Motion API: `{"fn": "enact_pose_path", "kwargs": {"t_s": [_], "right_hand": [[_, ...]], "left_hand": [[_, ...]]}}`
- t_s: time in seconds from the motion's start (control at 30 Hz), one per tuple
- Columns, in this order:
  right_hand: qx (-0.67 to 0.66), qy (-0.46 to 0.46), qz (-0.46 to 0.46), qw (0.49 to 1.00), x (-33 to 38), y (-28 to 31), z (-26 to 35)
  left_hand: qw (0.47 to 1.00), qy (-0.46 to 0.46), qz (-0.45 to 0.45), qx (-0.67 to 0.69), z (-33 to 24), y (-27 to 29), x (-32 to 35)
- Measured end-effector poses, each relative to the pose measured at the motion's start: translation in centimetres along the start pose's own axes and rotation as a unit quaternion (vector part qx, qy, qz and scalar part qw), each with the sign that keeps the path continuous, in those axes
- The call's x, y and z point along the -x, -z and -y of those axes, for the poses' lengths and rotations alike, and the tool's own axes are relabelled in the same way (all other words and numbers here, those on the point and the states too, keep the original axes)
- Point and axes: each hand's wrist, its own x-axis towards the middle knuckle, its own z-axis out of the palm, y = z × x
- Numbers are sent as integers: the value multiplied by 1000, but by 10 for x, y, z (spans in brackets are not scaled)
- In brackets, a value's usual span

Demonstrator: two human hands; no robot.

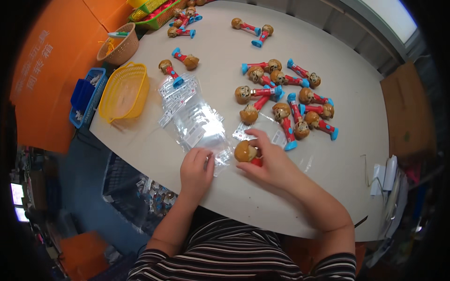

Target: Packaging small bear-shaped toys into individual plastic bags on an assembly table.

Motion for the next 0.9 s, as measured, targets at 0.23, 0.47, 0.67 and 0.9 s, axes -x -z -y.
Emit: {"fn": "enact_pose_path", "kwargs": {"t_s": [0.23,0.47,0.67,0.9], "right_hand": [[304,111,-209,923,42,-58,-26],[-99,-71,-173,977,76,-70,-37],[-281,-115,-140,942,71,-93,-29],[98,119,-221,963,80,-101,-32]], "left_hand": [[999,-33,-26,-28,5,1,18],[998,-41,-41,-21,-3,2,23],[998,-38,-44,6,-11,1,31],[997,-35,-48,52,-13,7,27]]}}
